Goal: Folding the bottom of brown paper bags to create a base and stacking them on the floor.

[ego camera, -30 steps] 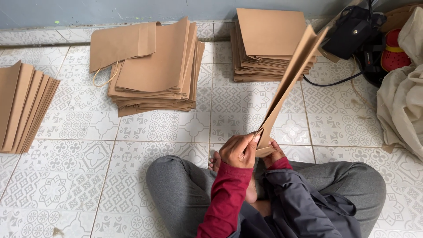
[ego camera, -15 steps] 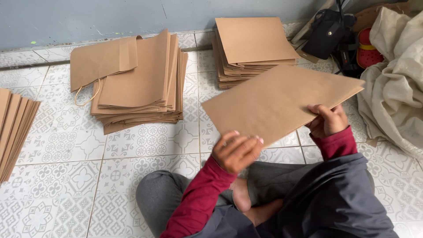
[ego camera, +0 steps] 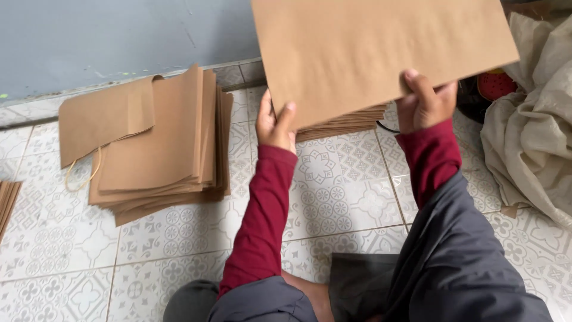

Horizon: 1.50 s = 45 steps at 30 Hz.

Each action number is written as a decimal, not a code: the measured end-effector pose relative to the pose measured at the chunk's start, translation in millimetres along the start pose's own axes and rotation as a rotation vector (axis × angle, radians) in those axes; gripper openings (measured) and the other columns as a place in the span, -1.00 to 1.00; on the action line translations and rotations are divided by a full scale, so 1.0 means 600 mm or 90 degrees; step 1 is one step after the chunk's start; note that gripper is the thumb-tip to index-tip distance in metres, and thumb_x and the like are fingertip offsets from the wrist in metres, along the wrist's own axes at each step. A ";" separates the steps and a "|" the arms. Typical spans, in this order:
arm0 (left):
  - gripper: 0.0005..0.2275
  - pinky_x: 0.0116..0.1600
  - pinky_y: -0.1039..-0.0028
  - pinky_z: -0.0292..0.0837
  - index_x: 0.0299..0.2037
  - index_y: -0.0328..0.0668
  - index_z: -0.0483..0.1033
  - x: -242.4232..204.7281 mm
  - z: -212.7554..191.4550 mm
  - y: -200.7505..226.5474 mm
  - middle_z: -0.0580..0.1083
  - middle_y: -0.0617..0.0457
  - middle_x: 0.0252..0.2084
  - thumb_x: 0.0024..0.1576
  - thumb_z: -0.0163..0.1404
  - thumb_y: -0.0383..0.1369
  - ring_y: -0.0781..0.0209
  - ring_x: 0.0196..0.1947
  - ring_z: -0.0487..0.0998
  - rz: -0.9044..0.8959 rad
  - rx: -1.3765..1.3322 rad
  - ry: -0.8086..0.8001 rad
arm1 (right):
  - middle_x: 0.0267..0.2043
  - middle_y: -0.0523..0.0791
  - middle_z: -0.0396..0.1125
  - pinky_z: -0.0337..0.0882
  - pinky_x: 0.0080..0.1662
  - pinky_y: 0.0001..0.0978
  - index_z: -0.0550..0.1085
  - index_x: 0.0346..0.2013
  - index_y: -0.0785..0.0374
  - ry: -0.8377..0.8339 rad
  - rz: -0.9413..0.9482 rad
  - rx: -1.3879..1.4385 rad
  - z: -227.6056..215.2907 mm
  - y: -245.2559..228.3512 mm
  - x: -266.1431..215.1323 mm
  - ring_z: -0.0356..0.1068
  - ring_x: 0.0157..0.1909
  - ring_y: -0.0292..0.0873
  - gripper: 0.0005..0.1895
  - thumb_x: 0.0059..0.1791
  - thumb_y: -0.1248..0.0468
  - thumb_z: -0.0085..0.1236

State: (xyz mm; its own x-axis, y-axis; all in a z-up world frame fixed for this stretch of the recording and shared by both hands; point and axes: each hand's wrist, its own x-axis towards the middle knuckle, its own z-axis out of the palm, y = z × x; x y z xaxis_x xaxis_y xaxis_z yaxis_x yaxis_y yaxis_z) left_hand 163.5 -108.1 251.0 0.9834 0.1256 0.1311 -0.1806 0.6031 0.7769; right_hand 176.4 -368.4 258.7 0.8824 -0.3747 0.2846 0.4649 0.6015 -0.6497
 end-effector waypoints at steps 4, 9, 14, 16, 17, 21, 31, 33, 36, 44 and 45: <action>-0.48 0.07 0.36 0.52 0.36 -0.43 0.19 0.114 -0.043 -0.078 0.42 -0.32 0.17 0.13 -0.07 -0.61 0.04 0.01 0.51 0.013 -0.045 0.002 | -0.06 -0.03 0.27 0.59 -0.09 -0.38 0.06 0.29 0.32 0.037 0.052 -0.037 -0.037 0.060 0.073 0.41 -0.22 -0.23 -0.33 -0.04 0.45 0.17; -0.54 0.08 0.48 0.47 0.25 -0.36 0.35 0.214 -0.120 -0.191 0.53 -0.23 0.08 0.09 -0.04 -0.62 0.16 -0.03 0.56 -0.032 0.121 0.137 | 0.45 0.35 -0.01 0.72 0.17 0.18 -0.34 0.52 0.01 0.040 0.009 -0.178 -0.237 0.235 0.180 0.42 0.31 0.36 0.23 -0.04 0.43 0.47; -0.40 0.12 0.31 0.45 0.34 0.09 0.18 0.219 -0.235 -0.318 0.49 -0.01 0.11 0.04 -0.05 -0.58 0.03 0.03 0.56 -0.027 0.754 0.215 | 0.24 0.22 0.27 0.58 -0.40 -0.48 -0.52 0.49 0.01 0.116 0.255 -0.595 -0.317 0.356 0.176 0.51 -0.37 -0.18 0.28 -0.06 0.39 0.37; -0.32 0.24 0.18 0.35 0.40 0.22 0.09 0.215 -0.262 -0.337 0.35 -0.02 0.28 0.06 -0.01 -0.57 -0.09 0.16 0.44 -0.020 0.869 0.226 | 0.13 0.12 0.40 0.48 -0.46 -0.48 -0.53 0.49 -0.03 0.076 0.305 -0.673 -0.331 0.378 0.179 0.42 -0.49 -0.27 0.28 -0.05 0.39 0.35; -0.41 0.29 0.11 0.37 0.38 0.41 0.17 0.215 -0.276 -0.344 0.31 0.07 0.31 0.14 0.01 -0.40 -0.11 0.23 0.41 -0.017 0.902 0.191 | 0.25 0.10 0.30 0.41 -0.07 -0.24 -0.26 0.49 -0.03 0.060 0.335 -0.816 -0.345 0.386 0.186 0.36 -0.09 -0.07 0.10 -0.05 0.11 0.37; -0.53 0.40 -0.06 0.27 0.43 0.50 0.18 0.223 -0.296 -0.327 0.22 -0.03 0.42 0.30 -0.10 -0.22 -0.27 0.39 0.28 0.033 0.859 0.060 | 0.29 0.02 0.27 0.32 0.30 -0.05 0.28 0.33 -0.07 0.054 0.316 -1.007 -0.357 0.377 0.193 0.29 0.30 0.09 -0.20 -0.05 -0.30 0.31; -0.03 0.56 0.09 0.02 0.55 0.14 -0.09 0.219 -0.291 -0.268 0.01 -0.28 0.53 0.00 0.37 -0.09 -0.26 0.51 0.06 0.053 0.747 -0.169 | 0.46 0.04 0.08 0.18 0.39 -0.14 0.03 0.51 -0.22 -0.012 0.342 -0.965 -0.363 0.351 0.190 0.17 0.42 0.04 -0.12 0.04 -0.33 0.21; -0.10 0.54 0.04 0.03 0.55 0.06 -0.06 0.222 -0.317 -0.275 0.02 -0.32 0.51 0.07 0.32 -0.16 -0.31 0.49 0.06 0.052 0.746 -0.132 | 0.44 0.02 0.11 0.20 0.39 -0.14 0.16 0.47 -0.20 -0.035 0.328 -0.964 -0.319 0.341 0.169 0.16 0.42 0.10 -0.20 0.02 -0.28 0.21; -0.13 0.54 0.10 0.06 0.55 0.21 -0.10 0.221 -0.356 -0.268 -0.01 -0.21 0.54 0.12 0.26 -0.03 -0.19 0.51 0.05 0.020 0.805 -0.145 | 0.50 -0.04 0.05 0.13 0.43 -0.12 0.13 0.50 -0.15 -0.087 0.334 -0.986 -0.283 0.325 0.159 0.07 0.47 0.09 -0.19 0.03 -0.25 0.15; -0.18 0.54 0.08 0.05 0.57 0.28 -0.21 0.214 -0.301 -0.293 -0.16 -0.16 0.59 0.22 0.14 -0.02 -0.16 0.55 -0.05 0.024 0.845 -0.170 | 0.53 -0.01 -0.02 0.03 0.48 -0.14 0.04 0.53 -0.16 -0.050 0.343 -0.898 -0.347 0.328 0.164 -0.03 0.52 0.08 -0.13 0.07 -0.33 0.15; -0.19 0.54 0.05 0.04 0.57 0.31 -0.24 0.216 -0.290 -0.287 -0.20 -0.16 0.59 0.25 0.11 -0.01 -0.18 0.55 -0.08 0.027 0.842 -0.177 | 0.55 -0.02 -0.04 0.01 0.48 -0.12 0.02 0.54 -0.14 -0.041 0.328 -0.877 -0.350 0.319 0.164 -0.07 0.54 0.05 -0.14 0.11 -0.34 0.13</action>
State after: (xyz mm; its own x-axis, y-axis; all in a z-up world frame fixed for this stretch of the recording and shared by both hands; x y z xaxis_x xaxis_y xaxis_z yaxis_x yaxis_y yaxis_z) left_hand 318.6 -58.6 27.3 0.9772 -0.1324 0.1661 -0.2124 -0.6213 0.7542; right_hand 337.1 -438.4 14.4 0.9445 -0.2778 -0.1755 -0.2964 -0.4896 -0.8200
